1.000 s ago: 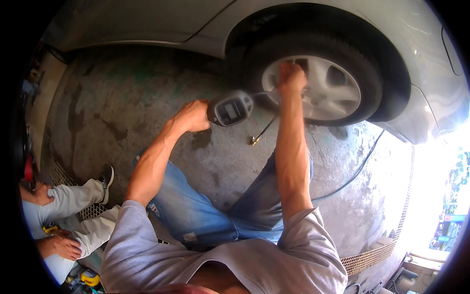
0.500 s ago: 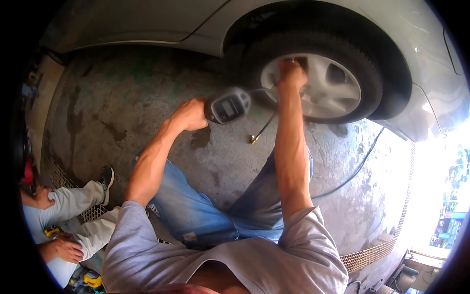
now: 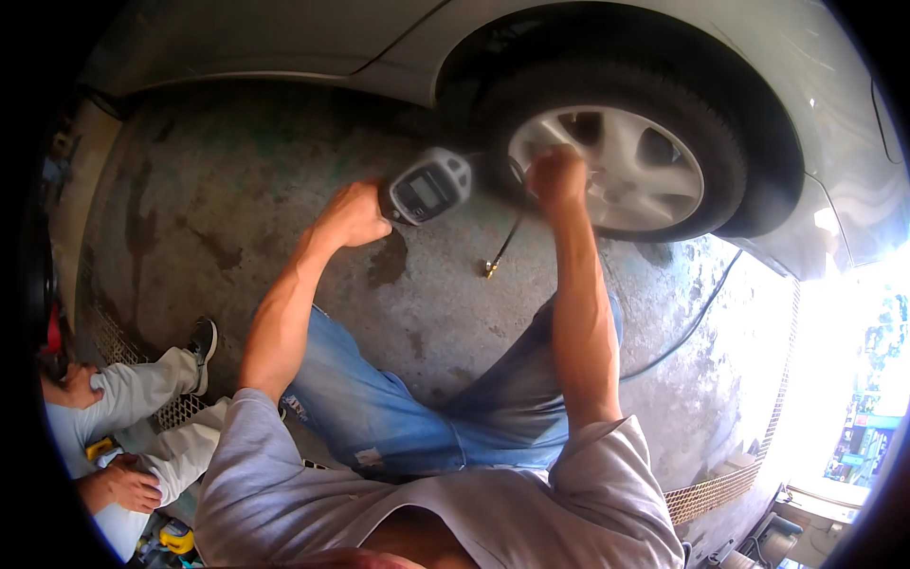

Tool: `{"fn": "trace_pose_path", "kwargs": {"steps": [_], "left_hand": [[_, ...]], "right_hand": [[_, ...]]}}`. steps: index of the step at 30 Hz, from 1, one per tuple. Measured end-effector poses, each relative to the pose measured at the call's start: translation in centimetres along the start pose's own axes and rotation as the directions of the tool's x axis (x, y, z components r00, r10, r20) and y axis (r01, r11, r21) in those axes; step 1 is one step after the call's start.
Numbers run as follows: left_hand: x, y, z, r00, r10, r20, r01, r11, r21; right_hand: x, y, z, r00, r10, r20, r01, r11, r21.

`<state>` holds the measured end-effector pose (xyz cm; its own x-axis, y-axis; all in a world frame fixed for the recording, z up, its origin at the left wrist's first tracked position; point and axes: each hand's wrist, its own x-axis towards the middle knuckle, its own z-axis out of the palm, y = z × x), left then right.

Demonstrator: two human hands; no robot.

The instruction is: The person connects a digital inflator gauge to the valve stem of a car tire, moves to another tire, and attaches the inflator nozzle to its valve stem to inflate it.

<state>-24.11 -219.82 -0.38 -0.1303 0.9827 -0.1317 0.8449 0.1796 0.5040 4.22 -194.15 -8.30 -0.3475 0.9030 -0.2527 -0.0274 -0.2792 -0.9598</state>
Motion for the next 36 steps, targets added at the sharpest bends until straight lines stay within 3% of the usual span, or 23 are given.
{"fn": "trace_pose_path", "kwargs": {"steps": [1,3,4,7,8,9,11,12,13,15,16,17,20,23,25,27,28,30,32,33,35,36], "left_hand": [[-0.2,-0.8,-0.1,0.999,0.019,-0.033,-0.02,0.999,-0.031],[-0.3,-2.1,0.0,0.994,0.053,-0.1,-0.063,0.994,-0.095],[-1.3,-0.7,-1.1,0.999,0.027,-0.042,-0.033,0.989,-0.145],[-3.3,1.1,0.2,0.945,0.313,0.096,-0.293,0.939,-0.18],[-4.2,2.1,0.6,0.924,0.321,0.205,-0.282,0.939,-0.199],[-5.1,3.1,1.1,0.893,0.325,0.311,-0.266,0.939,-0.218],[-6.9,3.7,3.5,0.794,0.424,0.435,-0.283,0.892,-0.352],[-8.0,3.9,4.2,0.72,0.443,0.535,-0.272,0.888,-0.369],[-9.2,4.1,4.8,0.625,0.459,0.632,-0.259,0.885,-0.386],[-10.5,5.2,5.8,0.377,0.395,0.838,-0.244,0.915,-0.322],[-11.0,5.6,5.6,0.268,0.425,0.864,-0.303,0.889,-0.343],[-12.3,4.4,7.1,0.321,0.532,0.783,-0.315,0.84,-0.442],[-13.4,4.5,7.6,0.294,0.505,0.812,-0.302,0.855,-0.422],[-12.4,3.8,7.8,0.277,0.404,0.872,-0.21,0.911,-0.355],[-11.2,0.5,9.8,0.241,0.315,0.918,-0.12,0.948,-0.294],[-9.7,-1.8,9.5,0.36,0.322,0.876,-0.133,0.947,-0.294],[-9.0,-3.0,9.0,0.475,0.266,0.839,-0.148,0.964,-0.222],[-7.2,-5.4,8.1,0.669,0.205,0.715,-0.111,0.978,-0.176],[-5.5,-7.7,7.4,0.811,0.175,0.559,-0.042,0.969,-0.242],[-4.5,-8.3,7.1,0.867,0.15,0.475,-0.014,0.96,-0.279],[-3.0,-7.7,4.4,0.934,-0.092,0.346,0.183,0.953,-0.241],[-2.2,-8.7,4.5,0.961,-0.134,0.243,0.202,0.938,-0.281]], "right_hand": [[-1.8,-0.5,0.7,0.969,0.199,0.147,-0.23,0.945,0.234],[-5.8,-1.4,3.6,0.894,0.429,0.13,-0.433,0.901,0.001],[-6.1,-1.0,4.2,0.848,0.464,0.255,-0.494,0.867,0.065],[-7.7,-2.3,7.5,0.908,0.396,0.136,-0.418,0.848,0.326],[-6.7,-1.4,6.2,0.847,0.47,0.25,-0.531,0.777,0.339],[-5.3,0.3,4.7,0.849,0.469,0.242,-0.525,0.797,0.298],[-1.8,4.7,1.3,0.856,0.47,0.216,-0.511,0.833,0.213],[-0.4,7.2,-0.2,0.858,0.467,0.212,-0.471,0.881,-0.037],[0.5,9.9,-1.5,0.859,0.469,0.206,-0.408,0.87,-0.278],[-0.2,10.8,-1.1,0.851,0.493,0.183,-0.38,0.817,-0.433],[-2.0,9.0,1.5,0.845,0.509,0.165,-0.431,0.829,-0.356],[-3.2,7.9,3.3,0.836,0.528,0.147,-0.478,0.834,-0.276],[-0.2,10.5,2.5,0.923,0.378,0.067,-0.328,0.868,-0.372],[4.0,12.8,-0.3,0.982,0.093,0.164,0.022,0.809,-0.587],[2.0,9.0,1.6,0.971,-0.12,0.205,0.23,0.696,-0.681],[1.2,6.6,2.5,0.892,-0.349,0.287,0.437,0.502,-0.746],[0.2,4.8,2.8,0.811,-0.489,0.321,0.533,0.391,-0.75],[-1.3,1.1,3.0,0.861,-0.491,0.134,0.42,0.538,-0.731],[-1.9,-1.5,1.8,0.972,-0.201,-0.12,0.102,0.825,-0.555],[-2.0,-2.1,1.2,0.969,-0.215,-0.121,0.126,0.854,-0.505],[-2.4,-3.5,0.7,0.951,-0.285,-0.124,0.209,0.881,-0.424],[-1.9,-3.4,0.4,0.932,-0.343,-0.121,0.252,0.849,-0.464]]}}
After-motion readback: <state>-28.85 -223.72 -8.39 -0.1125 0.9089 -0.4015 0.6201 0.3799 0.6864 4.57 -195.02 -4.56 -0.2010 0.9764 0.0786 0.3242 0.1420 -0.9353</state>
